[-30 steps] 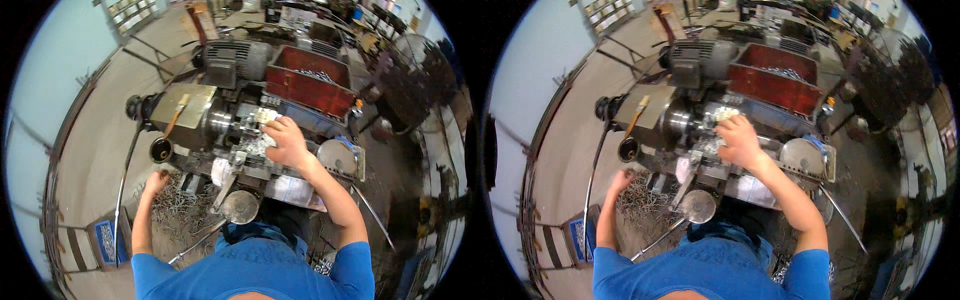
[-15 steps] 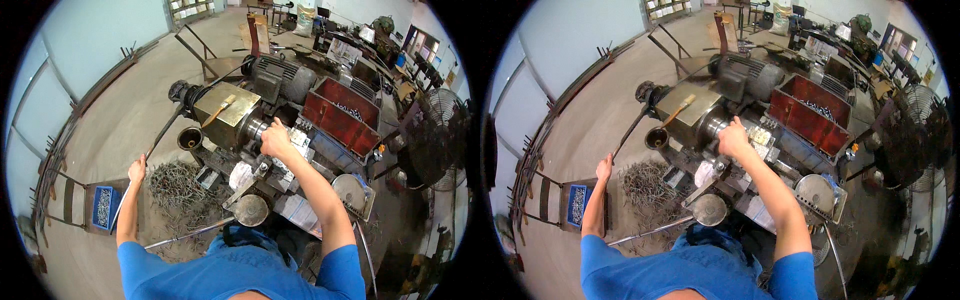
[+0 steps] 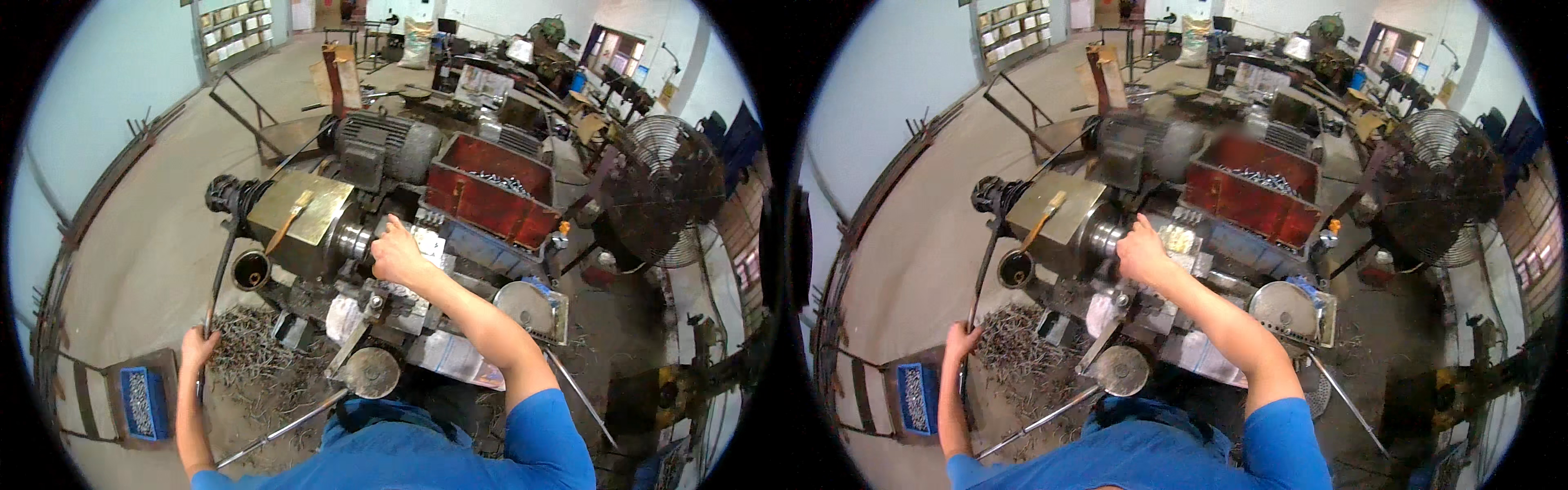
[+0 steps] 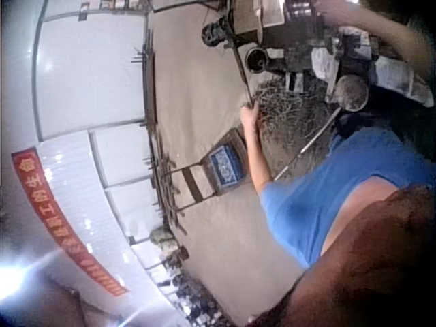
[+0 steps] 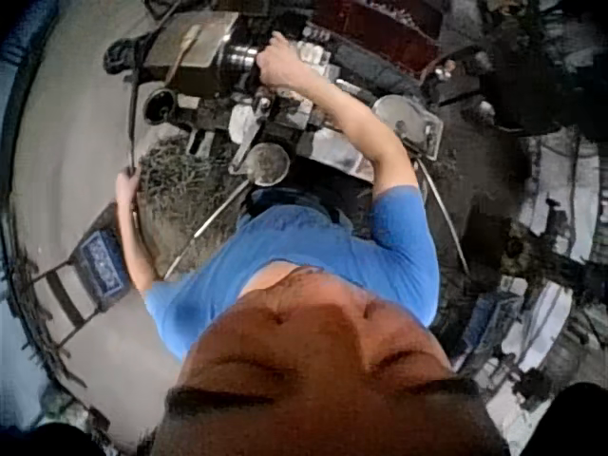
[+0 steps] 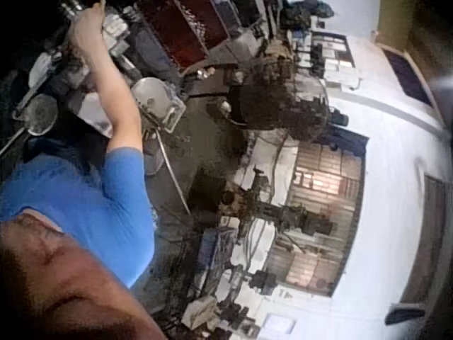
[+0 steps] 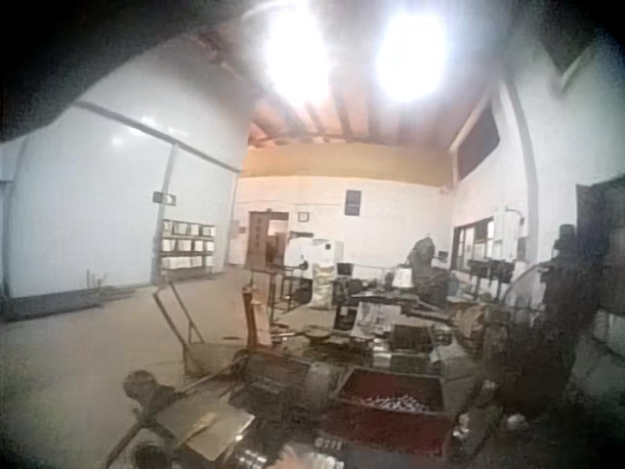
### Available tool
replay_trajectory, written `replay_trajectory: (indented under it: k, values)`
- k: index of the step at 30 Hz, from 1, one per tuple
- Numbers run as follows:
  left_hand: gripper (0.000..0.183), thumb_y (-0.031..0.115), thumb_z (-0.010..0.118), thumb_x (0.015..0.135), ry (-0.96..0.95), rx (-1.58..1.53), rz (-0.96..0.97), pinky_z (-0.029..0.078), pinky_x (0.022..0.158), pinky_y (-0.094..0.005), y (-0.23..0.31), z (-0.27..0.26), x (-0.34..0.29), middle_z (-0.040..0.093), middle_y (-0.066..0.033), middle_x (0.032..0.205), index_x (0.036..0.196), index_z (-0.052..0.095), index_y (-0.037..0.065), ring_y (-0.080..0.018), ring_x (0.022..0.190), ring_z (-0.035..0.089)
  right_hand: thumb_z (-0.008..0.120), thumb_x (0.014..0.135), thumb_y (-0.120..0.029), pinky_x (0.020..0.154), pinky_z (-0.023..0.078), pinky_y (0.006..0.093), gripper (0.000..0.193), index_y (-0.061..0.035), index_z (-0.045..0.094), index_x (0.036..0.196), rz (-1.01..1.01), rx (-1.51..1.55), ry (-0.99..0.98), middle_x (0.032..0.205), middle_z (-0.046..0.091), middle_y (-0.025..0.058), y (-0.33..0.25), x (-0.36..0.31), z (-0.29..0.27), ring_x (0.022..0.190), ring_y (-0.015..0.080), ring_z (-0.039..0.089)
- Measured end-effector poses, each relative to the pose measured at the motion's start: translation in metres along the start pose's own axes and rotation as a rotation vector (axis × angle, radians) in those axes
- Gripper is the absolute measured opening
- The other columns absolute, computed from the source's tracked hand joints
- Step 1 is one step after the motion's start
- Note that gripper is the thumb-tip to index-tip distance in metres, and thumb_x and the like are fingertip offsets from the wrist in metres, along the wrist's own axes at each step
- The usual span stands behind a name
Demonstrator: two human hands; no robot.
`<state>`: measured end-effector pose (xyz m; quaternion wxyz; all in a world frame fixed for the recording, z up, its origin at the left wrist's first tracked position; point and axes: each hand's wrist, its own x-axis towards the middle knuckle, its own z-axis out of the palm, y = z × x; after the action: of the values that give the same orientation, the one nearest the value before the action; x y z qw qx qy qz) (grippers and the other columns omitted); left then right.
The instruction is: The person operates a lathe to process small metal components. They insert a metal piece into the chuck, tighten it, and then use levers to engage the cutting tool, repeating this process for multiple items while moving finished parts into a container.
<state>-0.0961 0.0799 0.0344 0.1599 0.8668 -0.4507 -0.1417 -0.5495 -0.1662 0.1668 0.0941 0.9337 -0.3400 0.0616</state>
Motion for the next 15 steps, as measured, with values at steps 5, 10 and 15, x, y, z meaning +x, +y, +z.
replay_trajectory:
  k: [5,10,15]
  values:
    - [0.022,0.020,0.065,0.073,-0.118,-0.342,0.067,0.047,0.049,-0.0340,0.056,-0.018,0.013,0.059,-0.0112,0.057,0.076,0.061,-0.002,-0.0196,0.050,0.059,0.061,0.054,-0.019,0.093,0.037,0.0398,0.024,-0.0047,0.067,0.072,0.136,0.049,0.333,0.071,0.059,0.0132,0.083,-0.037,-0.065,0.081,0.0325,0.052]
    - [0.017,0.013,0.060,0.081,-0.122,-0.548,0.139,0.047,0.043,-0.0296,0.040,-0.001,0.022,0.057,-0.0084,0.056,0.077,0.057,-0.004,-0.0172,0.045,0.057,0.060,0.057,-0.015,0.093,0.040,0.0412,0.049,-0.0069,0.064,0.105,0.393,0.095,0.487,0.122,0.050,0.0211,0.112,-0.094,-0.098,0.104,0.0351,0.050]
    - [0.022,0.020,0.062,0.083,-0.045,-0.520,0.185,0.045,0.046,-0.0270,0.055,-0.008,0.017,0.054,-0.0054,0.058,0.078,0.055,0.000,-0.0136,0.049,0.054,0.058,0.054,-0.009,0.088,0.044,0.0366,0.044,0.0021,0.065,0.095,0.535,0.291,0.497,0.124,0.052,0.0149,0.091,-0.219,-0.079,0.101,0.0296,0.054]
